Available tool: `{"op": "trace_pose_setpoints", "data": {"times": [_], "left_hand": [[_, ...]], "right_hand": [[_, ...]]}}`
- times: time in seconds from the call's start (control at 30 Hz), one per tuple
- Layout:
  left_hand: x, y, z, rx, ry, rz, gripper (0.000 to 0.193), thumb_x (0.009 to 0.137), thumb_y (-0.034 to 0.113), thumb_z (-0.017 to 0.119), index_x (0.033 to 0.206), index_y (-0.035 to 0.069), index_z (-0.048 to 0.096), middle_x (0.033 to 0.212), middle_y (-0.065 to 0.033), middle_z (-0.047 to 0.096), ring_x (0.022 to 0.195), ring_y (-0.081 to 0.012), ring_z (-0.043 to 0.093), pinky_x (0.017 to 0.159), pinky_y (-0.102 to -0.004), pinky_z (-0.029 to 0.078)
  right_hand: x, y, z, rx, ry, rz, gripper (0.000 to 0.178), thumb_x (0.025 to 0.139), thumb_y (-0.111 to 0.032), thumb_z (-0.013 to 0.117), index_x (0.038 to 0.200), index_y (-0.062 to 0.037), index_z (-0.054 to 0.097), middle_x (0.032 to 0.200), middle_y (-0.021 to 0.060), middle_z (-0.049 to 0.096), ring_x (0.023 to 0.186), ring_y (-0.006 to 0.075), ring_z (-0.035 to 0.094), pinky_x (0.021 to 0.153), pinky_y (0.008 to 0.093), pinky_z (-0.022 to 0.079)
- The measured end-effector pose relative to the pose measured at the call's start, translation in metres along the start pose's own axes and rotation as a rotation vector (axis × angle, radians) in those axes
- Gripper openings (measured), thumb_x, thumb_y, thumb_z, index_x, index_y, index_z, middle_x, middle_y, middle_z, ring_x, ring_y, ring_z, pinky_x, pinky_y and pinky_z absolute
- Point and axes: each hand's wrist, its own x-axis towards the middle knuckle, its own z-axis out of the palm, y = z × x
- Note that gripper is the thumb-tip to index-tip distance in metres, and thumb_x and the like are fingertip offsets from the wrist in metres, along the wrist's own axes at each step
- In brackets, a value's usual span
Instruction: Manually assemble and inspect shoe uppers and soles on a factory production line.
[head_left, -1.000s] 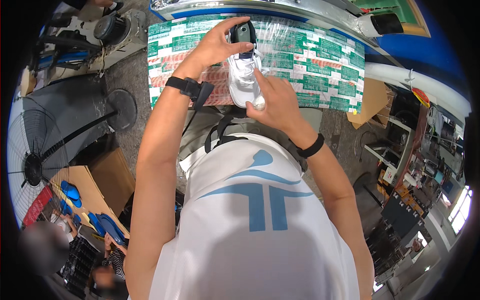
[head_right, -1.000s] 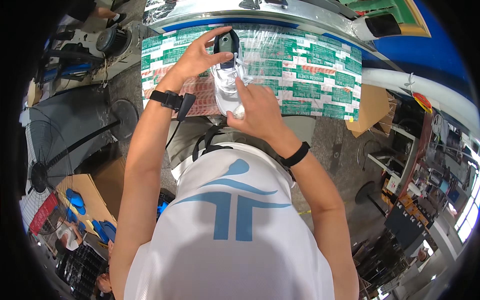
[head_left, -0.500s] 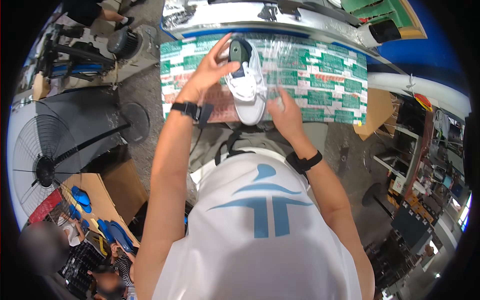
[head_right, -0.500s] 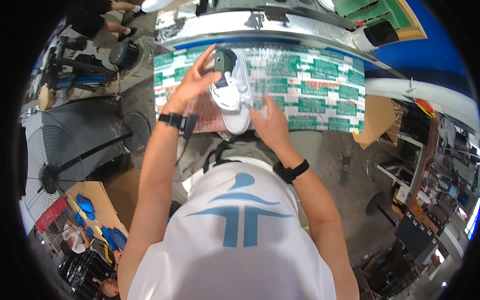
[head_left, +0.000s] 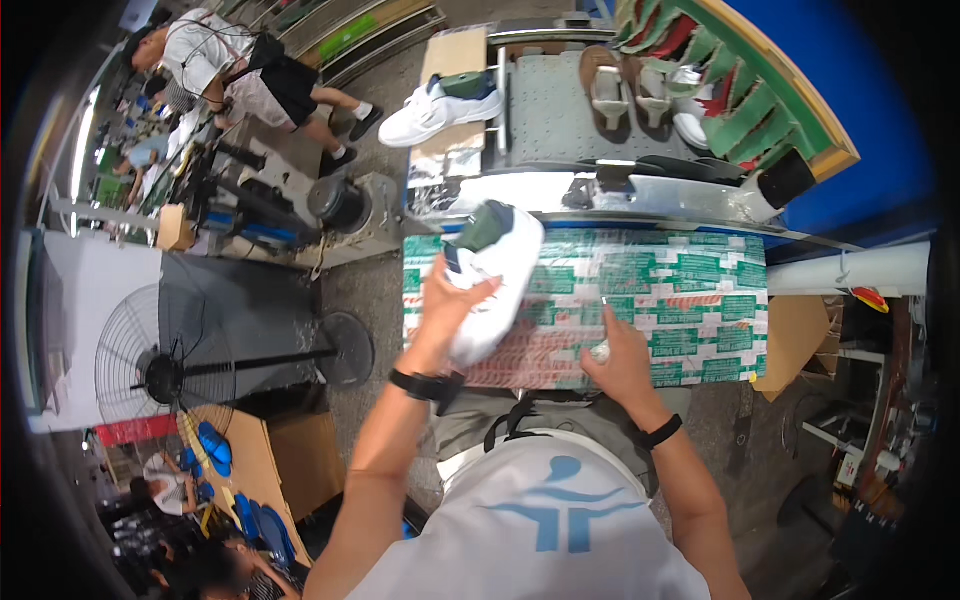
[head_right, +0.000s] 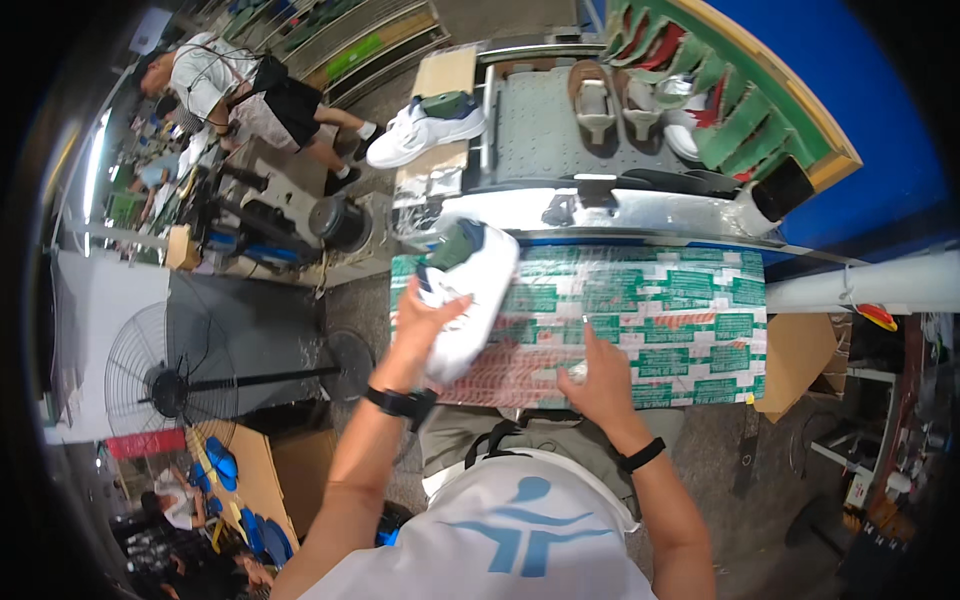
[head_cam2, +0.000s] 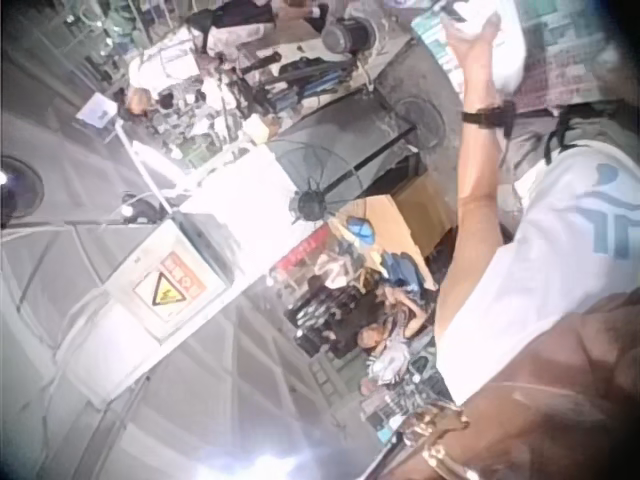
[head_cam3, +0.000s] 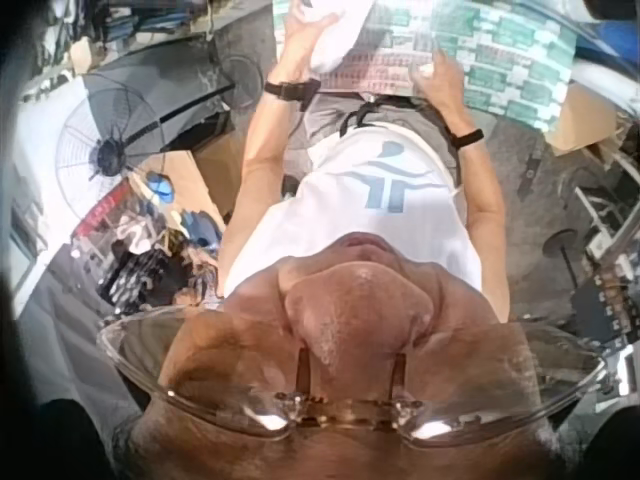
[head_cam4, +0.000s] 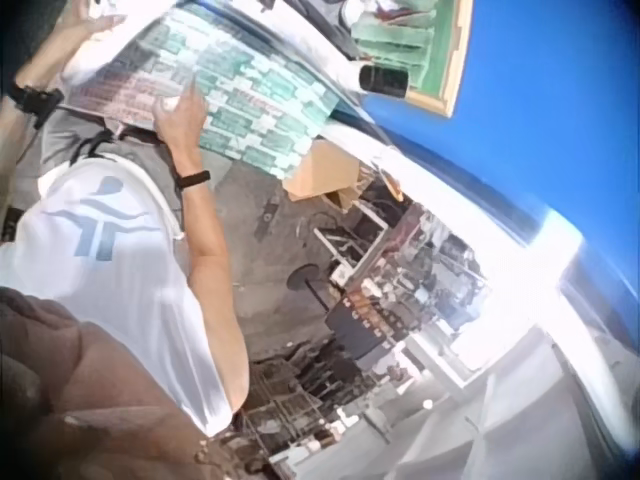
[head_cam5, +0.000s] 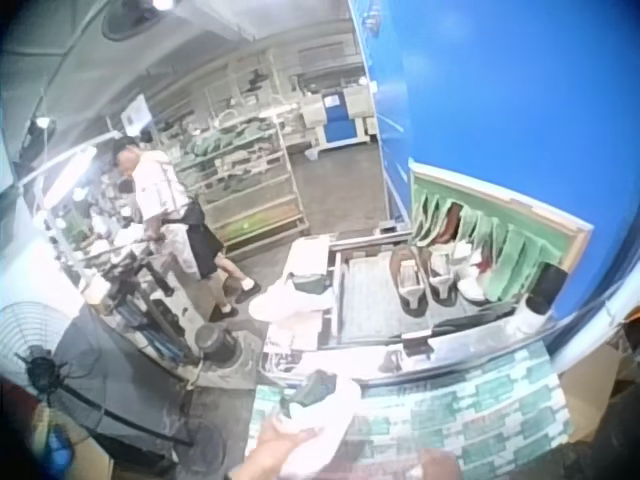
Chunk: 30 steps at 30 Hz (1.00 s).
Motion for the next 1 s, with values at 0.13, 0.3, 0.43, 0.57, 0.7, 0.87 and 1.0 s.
{"op": "trace_pose_setpoints", "data": {"times": [0.13,0.3,0.43,0.57,0.7,0.87,1.0], "left_hand": [[0.11,0.089,-0.037,0.613,-0.085,0.38,0.077,0.073,0.019,0.105,0.135,-0.002,0.064,0.112,-0.0148,0.079,0.103,-0.02,0.076,0.086,-0.0365,0.063],[0.222,0.08,-0.067,1.015,0.18,0.644,0.093,0.083,0.002,0.086,0.167,0.001,0.045,0.156,-0.0301,0.062,0.144,-0.0468,0.06,0.121,-0.0468,0.049],[0.196,0.042,-0.078,0.931,0.168,0.887,0.077,0.091,-0.005,0.076,0.164,0.002,0.051,0.162,-0.0281,0.057,0.153,-0.0454,0.052,0.127,-0.0481,0.042],[0.102,-0.047,-0.059,0.797,0.157,0.738,0.056,0.097,-0.003,0.069,0.153,-0.002,0.059,0.156,-0.028,0.06,0.148,-0.0459,0.055,0.127,-0.0518,0.04],[0.055,-0.114,-0.056,0.867,0.117,0.593,0.055,0.099,0.004,0.069,0.151,-0.005,0.056,0.158,-0.0291,0.055,0.15,-0.0487,0.05,0.129,-0.0564,0.035],[0.05,-0.131,-0.06,1.137,0.155,0.457,0.074,0.095,0.017,0.075,0.159,-0.004,0.046,0.169,-0.029,0.042,0.157,-0.0504,0.038,0.131,-0.0627,0.028],[0.052,-0.129,-0.063,1.126,0.144,0.444,0.072,0.093,0.016,0.072,0.158,-0.006,0.048,0.167,-0.0303,0.043,0.153,-0.053,0.04,0.131,-0.0616,0.028]], "right_hand": [[0.014,0.061,-0.003,-0.269,0.06,-0.066,0.092,0.087,-0.036,0.086,0.159,0.0088,0.051,0.111,0.0187,0.065,0.104,0.0372,0.062,0.095,0.0526,0.047],[0.026,0.075,-0.018,-0.404,0.113,-0.069,0.093,0.087,-0.039,0.089,0.16,0.0066,0.052,0.127,0.0208,0.065,0.118,0.038,0.062,0.099,0.0526,0.047],[0.079,0.058,-0.049,-0.247,0.243,-0.127,0.056,0.09,-0.033,0.085,0.134,0.0002,0.072,0.126,0.0201,0.071,0.119,0.0391,0.065,0.102,0.0534,0.048],[0.237,0.048,-0.102,-0.068,0.517,-0.211,0.018,0.094,-0.021,0.076,0.099,-0.0039,0.078,0.104,0.0167,0.076,0.108,0.0414,0.07,0.093,0.0556,0.053],[0.404,0.084,-0.129,-0.377,0.519,-0.068,0.038,0.095,-0.037,0.072,0.104,-0.0024,0.085,0.104,0.0236,0.082,0.099,0.0447,0.076,0.088,0.0559,0.058],[0.494,0.083,-0.106,-0.501,0.117,0.3,0.044,0.086,-0.038,0.078,0.108,-0.0007,0.085,0.113,0.0261,0.082,0.108,0.0445,0.078,0.094,0.0552,0.06],[0.515,0.105,-0.093,-0.435,0.212,0.259,0.029,0.085,-0.031,0.077,0.101,-0.0079,0.085,0.106,0.0205,0.083,0.097,0.0426,0.08,0.088,0.0517,0.062]]}}
